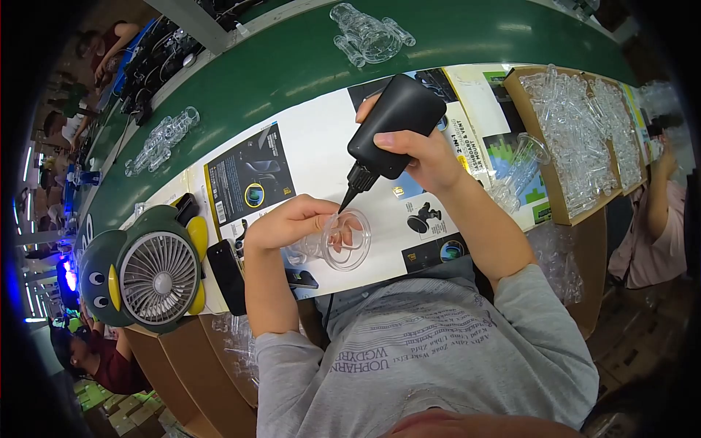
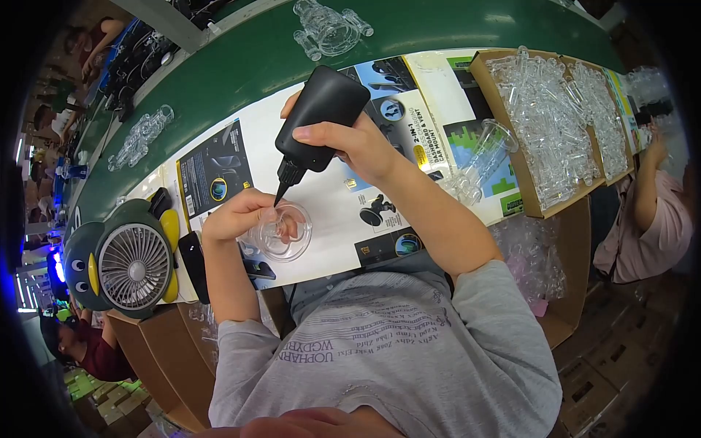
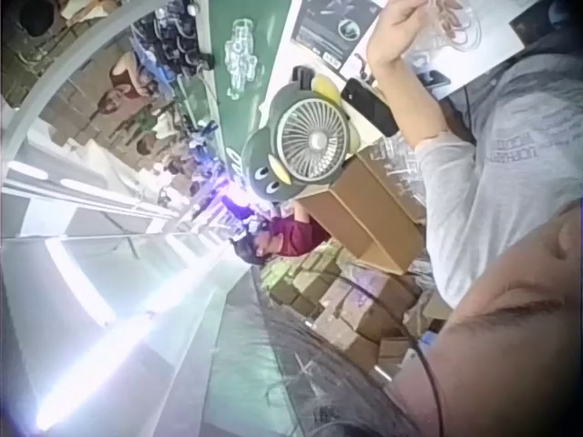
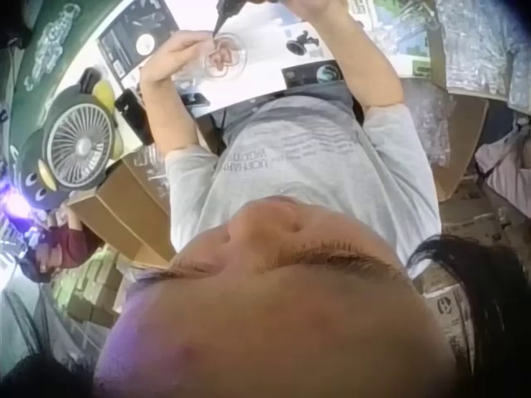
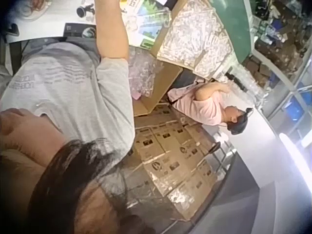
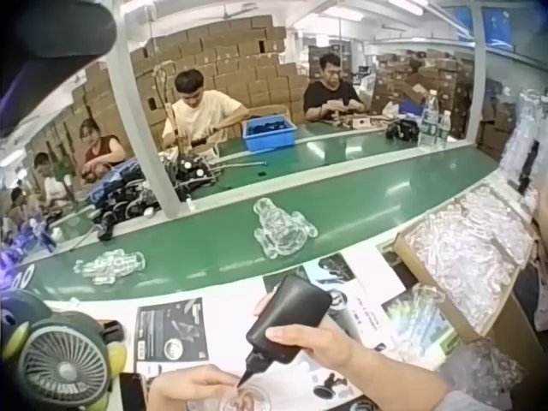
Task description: Assembling clear plastic components on an assembly line, including applying a substance from a squeeze bottle and bagging parts.
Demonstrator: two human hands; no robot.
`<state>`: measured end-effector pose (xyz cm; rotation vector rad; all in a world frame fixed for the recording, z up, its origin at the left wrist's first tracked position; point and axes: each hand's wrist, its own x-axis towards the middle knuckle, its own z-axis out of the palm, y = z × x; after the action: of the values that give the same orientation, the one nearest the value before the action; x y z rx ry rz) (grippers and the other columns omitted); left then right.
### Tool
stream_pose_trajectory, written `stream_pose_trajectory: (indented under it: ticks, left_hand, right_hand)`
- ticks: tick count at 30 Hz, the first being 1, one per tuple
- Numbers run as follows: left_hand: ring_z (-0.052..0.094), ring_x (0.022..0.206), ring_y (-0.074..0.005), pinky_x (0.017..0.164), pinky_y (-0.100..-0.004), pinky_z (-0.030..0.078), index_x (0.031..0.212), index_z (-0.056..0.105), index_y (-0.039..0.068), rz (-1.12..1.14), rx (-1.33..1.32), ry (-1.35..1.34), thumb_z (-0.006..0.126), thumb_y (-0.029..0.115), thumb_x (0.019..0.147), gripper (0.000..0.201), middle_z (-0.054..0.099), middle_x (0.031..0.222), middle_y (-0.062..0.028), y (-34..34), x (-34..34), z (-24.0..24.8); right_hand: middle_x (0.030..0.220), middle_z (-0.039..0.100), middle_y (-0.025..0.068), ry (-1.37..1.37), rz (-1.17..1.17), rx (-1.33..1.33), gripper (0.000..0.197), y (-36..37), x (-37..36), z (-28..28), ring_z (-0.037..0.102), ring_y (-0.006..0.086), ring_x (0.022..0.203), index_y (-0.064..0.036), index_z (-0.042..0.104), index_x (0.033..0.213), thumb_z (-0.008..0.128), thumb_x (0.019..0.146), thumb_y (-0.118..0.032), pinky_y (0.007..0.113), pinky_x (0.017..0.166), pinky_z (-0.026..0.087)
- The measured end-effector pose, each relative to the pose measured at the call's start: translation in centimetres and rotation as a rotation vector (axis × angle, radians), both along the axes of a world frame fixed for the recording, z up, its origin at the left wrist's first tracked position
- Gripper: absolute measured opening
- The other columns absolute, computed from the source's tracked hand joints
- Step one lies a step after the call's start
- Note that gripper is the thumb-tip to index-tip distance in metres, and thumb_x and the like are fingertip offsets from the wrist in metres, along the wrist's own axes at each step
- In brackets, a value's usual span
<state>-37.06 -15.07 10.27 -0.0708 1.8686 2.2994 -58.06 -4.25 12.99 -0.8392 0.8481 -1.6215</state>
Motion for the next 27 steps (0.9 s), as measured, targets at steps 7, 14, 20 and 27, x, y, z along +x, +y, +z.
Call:
stream_pose_trajectory:
  ticks: [7, 14, 20, 27]
  left_hand:
    - [0.06, 0.07, -0.018, 0.065, -0.0287, 0.049, 0.095, 0.058, -0.012, 0.07, -0.05, -0.019, 0.05, 0.026, 0.091, 0.039, 0.063, 0.081, -0.0157, 0.1, -0.3, 0.1]
    - [0.06, 0.074, -0.0178, 0.068, -0.0291, 0.049, 0.103, 0.056, -0.012, -0.031, 0.176, 0.049, 0.049, 0.032, 0.092, 0.046, 0.063, 0.085, -0.0154, -0.4, -0.3, -1.0]
    - [0.062, 0.072, -0.0225, 0.067, -0.0311, 0.05, 0.099, 0.057, -0.011, 0.235, 0.329, 0.151, 0.054, 0.024, 0.088, 0.037, 0.063, 0.085, -0.0173, -1.4, 2.5, -3.1]
    - [0.061, 0.063, -0.0266, 0.053, -0.0355, 0.05, 0.088, 0.059, -0.01, 0.132, 0.49, 0.204, 0.055, 0.029, 0.085, 0.039, 0.062, 0.076, -0.0194, -1.0, 1.1, -1.4]
  right_hand:
    - [0.084, 0.056, 0.0032, -0.238, -0.075, 0.068, 0.034, -0.7, -0.2, -1.8, 0.053, 0.0064, 0.069, -0.0064, 0.05, 0.112, 0.059, 0.083, -0.021, 0.019, 0.06, 0.043]
    - [0.082, 0.054, 0.0018, 0.135, -0.292, -0.042, 0.052, -2.9, 0.2, -3.4, 0.041, 0.004, 0.056, -0.0084, 0.041, 0.124, 0.064, 0.078, -0.01, 0.017, 0.048, 0.032]
    - [0.094, 0.057, 0.005, 0.778, -0.311, -0.135, 0.058, -6.7, 4.5, -3.5, 0.059, 0.0206, 0.086, -0.0175, 0.041, 0.124, 0.067, 0.073, -0.008, 0.034, 0.07, 0.048]
    - [0.086, 0.051, 0.01, 1.905, -0.405, -0.387, 0.051, -11.9, 6.4, -6.8, 0.057, 0.0243, 0.077, -0.0305, 0.055, 0.117, 0.058, 0.071, -0.009, 0.032, 0.057, 0.045]
